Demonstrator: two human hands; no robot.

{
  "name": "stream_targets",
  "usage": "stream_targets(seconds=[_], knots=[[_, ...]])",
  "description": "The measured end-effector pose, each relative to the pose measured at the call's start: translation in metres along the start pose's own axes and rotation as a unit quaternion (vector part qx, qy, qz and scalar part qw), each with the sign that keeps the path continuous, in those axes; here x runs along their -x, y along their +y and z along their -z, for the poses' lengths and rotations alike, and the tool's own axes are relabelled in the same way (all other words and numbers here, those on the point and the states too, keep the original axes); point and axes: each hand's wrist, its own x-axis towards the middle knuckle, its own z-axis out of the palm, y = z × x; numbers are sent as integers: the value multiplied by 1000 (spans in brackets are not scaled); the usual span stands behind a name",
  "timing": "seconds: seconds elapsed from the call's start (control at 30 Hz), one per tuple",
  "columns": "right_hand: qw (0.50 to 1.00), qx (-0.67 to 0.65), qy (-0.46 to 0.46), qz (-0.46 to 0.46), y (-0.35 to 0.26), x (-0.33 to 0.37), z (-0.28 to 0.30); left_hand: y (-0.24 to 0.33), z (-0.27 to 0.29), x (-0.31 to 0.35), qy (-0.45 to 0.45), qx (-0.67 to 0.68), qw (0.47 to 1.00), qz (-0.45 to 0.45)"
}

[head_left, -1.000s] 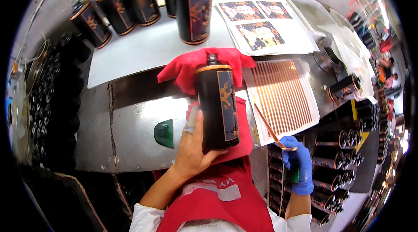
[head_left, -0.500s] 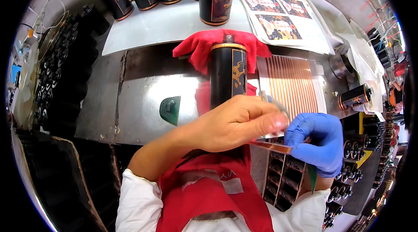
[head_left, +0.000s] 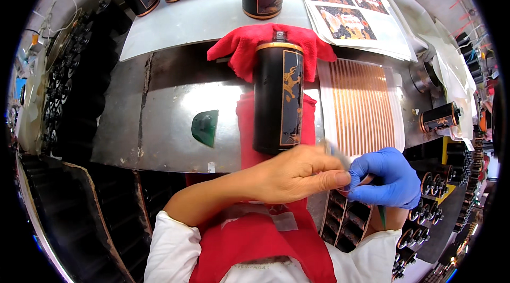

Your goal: The person applies decorative labels and copper-colored strips to cylindrical black containers. They wipe the containers with a green cloth, align and press the labels, and smooth the edges before placing finished units on a nearby shelf.

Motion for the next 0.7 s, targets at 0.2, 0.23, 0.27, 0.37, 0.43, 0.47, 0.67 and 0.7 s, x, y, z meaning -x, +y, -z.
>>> stream_targets(seconds=[0.2,0.23,0.27,0.37,0.43,0.47,0.67,0.7], knots=[[996,-61,59,-33,35,14,18,-1,2,35,81,-3,995,60],[994,-78,70,-31,43,12,17,0,4,45,112,-15,992,64],[989,-102,85,-62,56,13,16,-1,4,54,143,-27,987,69],[963,-186,170,-93,75,12,9,-8,3,78,240,-45,964,105],[945,-226,217,-92,89,7,2,-11,5,89,290,-60,945,139],[937,-243,235,-92,95,4,-1,-17,5,93,322,-28,934,150],[911,-237,324,-94,121,-6,-6,-33,0,85,416,-45,901,110],[910,-235,328,-101,124,-6,-5,-34,-1,82,424,-44,899,104]])
